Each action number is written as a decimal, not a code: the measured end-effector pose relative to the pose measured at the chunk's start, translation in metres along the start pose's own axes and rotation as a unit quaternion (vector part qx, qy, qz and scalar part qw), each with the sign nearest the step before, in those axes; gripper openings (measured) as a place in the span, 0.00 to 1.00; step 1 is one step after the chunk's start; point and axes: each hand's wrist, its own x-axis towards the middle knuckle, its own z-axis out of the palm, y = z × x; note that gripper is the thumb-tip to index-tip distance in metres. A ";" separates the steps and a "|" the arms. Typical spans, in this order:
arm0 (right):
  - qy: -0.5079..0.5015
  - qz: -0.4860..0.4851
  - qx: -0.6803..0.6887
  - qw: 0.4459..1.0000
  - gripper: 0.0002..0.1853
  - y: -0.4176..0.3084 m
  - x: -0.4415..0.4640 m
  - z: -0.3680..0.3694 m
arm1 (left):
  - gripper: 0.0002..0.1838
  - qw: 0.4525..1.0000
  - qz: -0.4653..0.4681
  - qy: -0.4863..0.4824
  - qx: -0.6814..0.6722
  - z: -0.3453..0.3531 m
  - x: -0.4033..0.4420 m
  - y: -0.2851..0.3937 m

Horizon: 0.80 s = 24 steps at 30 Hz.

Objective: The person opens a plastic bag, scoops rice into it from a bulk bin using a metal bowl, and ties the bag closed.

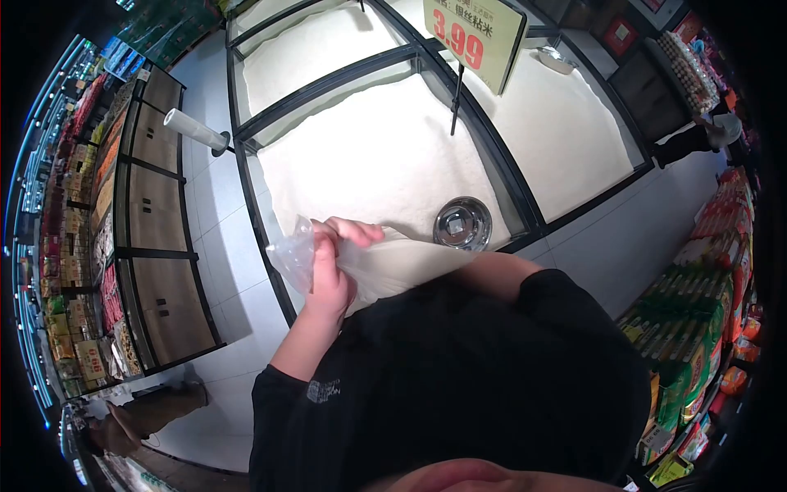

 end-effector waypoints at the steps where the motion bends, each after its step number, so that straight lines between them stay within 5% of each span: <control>1: 0.004 0.003 0.027 1.000 0.32 -0.001 -0.003 0.007 | 0.21 0.999 -0.022 -0.012 -0.035 -0.004 0.001 0.002; 3: 0.013 0.005 0.066 0.998 0.33 -0.007 -0.007 0.018 | 0.23 0.992 -0.061 -0.039 -0.106 -0.011 0.007 0.007; 9: 0.093 -0.039 0.134 0.986 0.35 -0.006 -0.018 0.041 | 0.26 0.982 -0.074 0.120 -0.126 -0.017 0.059 0.035; 11: 0.141 -0.063 0.041 0.987 0.37 0.012 -0.018 0.056 | 0.26 0.970 -0.089 0.170 -0.146 -0.025 0.083 0.044; 14: 0.200 -0.108 -0.130 0.965 0.41 0.003 -0.001 0.078 | 0.24 0.953 -0.150 0.100 -0.243 -0.039 0.102 0.057; 19: 0.169 -0.212 0.012 0.962 0.50 -0.016 0.009 0.122 | 0.25 0.973 -0.121 0.084 -0.178 -0.019 0.111 0.069; 24: 0.113 -0.239 -0.008 0.964 0.52 -0.025 0.012 0.153 | 0.24 0.981 -0.094 0.113 -0.130 -0.018 0.119 0.079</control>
